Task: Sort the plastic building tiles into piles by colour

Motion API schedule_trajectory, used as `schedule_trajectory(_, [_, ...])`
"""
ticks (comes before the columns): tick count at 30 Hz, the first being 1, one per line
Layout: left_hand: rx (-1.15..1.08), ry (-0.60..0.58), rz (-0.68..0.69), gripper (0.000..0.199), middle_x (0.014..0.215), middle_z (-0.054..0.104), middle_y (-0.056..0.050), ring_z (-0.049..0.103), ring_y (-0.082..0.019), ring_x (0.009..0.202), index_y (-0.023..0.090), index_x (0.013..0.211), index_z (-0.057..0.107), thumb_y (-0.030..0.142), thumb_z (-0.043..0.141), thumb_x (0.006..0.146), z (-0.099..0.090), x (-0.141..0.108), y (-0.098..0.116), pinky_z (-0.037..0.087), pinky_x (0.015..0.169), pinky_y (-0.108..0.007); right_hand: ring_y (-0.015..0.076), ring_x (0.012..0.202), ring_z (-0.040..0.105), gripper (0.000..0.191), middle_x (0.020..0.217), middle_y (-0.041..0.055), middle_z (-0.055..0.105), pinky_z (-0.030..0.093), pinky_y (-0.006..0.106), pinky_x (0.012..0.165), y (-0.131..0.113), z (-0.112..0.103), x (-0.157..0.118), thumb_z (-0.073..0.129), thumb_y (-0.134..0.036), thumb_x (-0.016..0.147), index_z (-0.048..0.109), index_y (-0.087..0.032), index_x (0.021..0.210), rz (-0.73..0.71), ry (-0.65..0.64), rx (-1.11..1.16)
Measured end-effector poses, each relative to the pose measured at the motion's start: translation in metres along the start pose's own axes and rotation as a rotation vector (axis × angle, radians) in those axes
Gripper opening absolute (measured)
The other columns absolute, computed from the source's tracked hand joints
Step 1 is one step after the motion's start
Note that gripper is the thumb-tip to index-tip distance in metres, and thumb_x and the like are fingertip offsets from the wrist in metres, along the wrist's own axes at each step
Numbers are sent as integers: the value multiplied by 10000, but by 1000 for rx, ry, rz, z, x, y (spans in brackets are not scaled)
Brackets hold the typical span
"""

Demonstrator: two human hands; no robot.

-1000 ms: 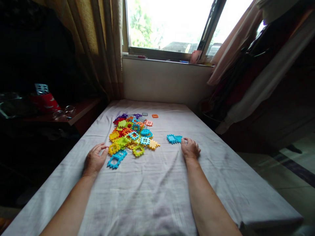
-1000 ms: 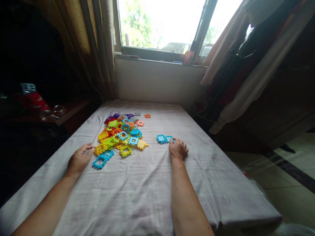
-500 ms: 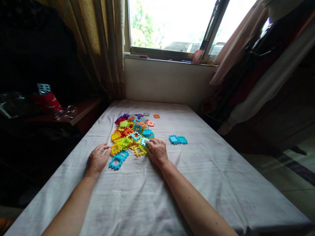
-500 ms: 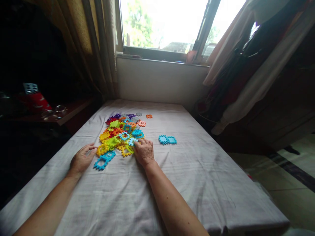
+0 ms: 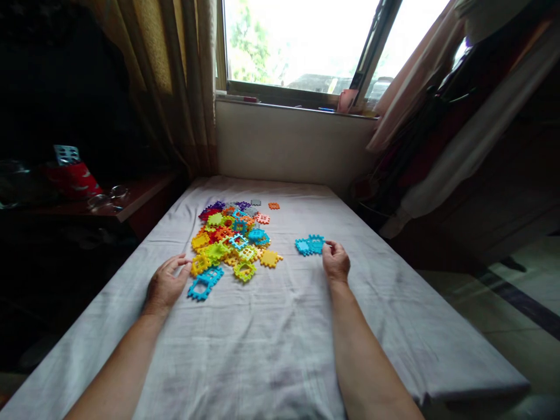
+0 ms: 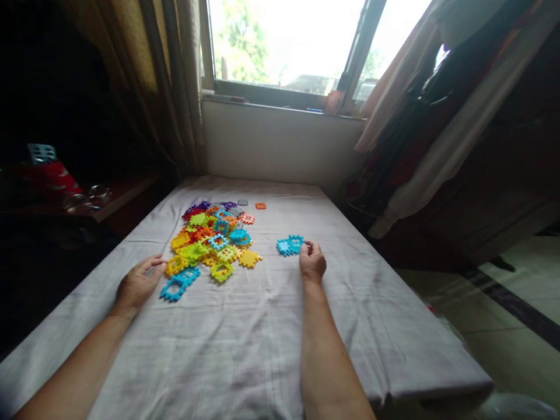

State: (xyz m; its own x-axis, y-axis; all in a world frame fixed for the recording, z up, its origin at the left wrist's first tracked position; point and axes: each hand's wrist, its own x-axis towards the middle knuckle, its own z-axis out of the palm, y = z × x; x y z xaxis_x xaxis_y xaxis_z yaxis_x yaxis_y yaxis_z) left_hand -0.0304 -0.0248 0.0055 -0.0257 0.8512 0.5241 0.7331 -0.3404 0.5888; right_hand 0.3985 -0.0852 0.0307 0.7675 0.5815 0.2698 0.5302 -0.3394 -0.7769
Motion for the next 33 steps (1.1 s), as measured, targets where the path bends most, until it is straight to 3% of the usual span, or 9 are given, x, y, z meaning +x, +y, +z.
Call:
schedule_trajectory(3, [-22,-21,40,359,1093,738,-108,687,-258,1031,219,806,692,529,514,783,-4,0,7,521,969,-395,203,744,627,300,784,49,720,414,258,647,12,-16,8,506,-296,793,761,-195,915,72,-106,-123])
schedule_trajectory(7, [-27,-113,159,402,1019,748,-95,689,-255,980,229,753,686,596,528,795,-13,1,17,521,959,-410,198,733,621,271,822,42,730,373,261,611,9,-21,3,518,-295,810,769,-239,894,45,-238,-369])
schedule_trajectory(11, [5,-227,224,477,1056,736,-87,669,-255,1027,242,753,699,686,528,787,-24,1,12,489,1004,-415,188,758,630,262,890,44,737,371,256,610,5,-16,-4,527,-324,858,762,-257,954,-2,-240,-437])
schedule_trajectory(16, [98,-502,184,691,1363,605,-102,528,-307,1288,274,1083,717,812,547,684,-32,-1,-4,408,1091,-464,197,802,631,266,939,65,725,372,266,618,9,-7,-8,537,-389,897,756,-249,950,-55,-185,-456])
schedule_trajectory(21, [228,-680,153,756,1565,370,-122,301,-373,1448,303,1292,626,760,595,691,-37,-1,-7,301,1141,-547,189,785,607,282,931,75,706,360,268,617,14,-3,-8,526,-389,907,755,-225,912,-100,-137,-428])
schedule_trajectory(27, [210,-710,156,690,1595,316,-92,241,-384,1469,339,1261,650,742,603,703,-37,-4,-6,281,1146,-556,186,760,576,248,892,79,691,390,276,668,17,4,-8,521,-292,861,746,-193,895,-222,10,-311])
schedule_trajectory(33, [122,-627,118,650,1553,396,-82,246,-377,1469,313,1109,713,774,621,660,-33,-6,-5,248,1163,-566,205,785,600,269,839,83,697,446,306,772,3,15,-20,484,-315,878,720,-186,851,-570,100,-106])
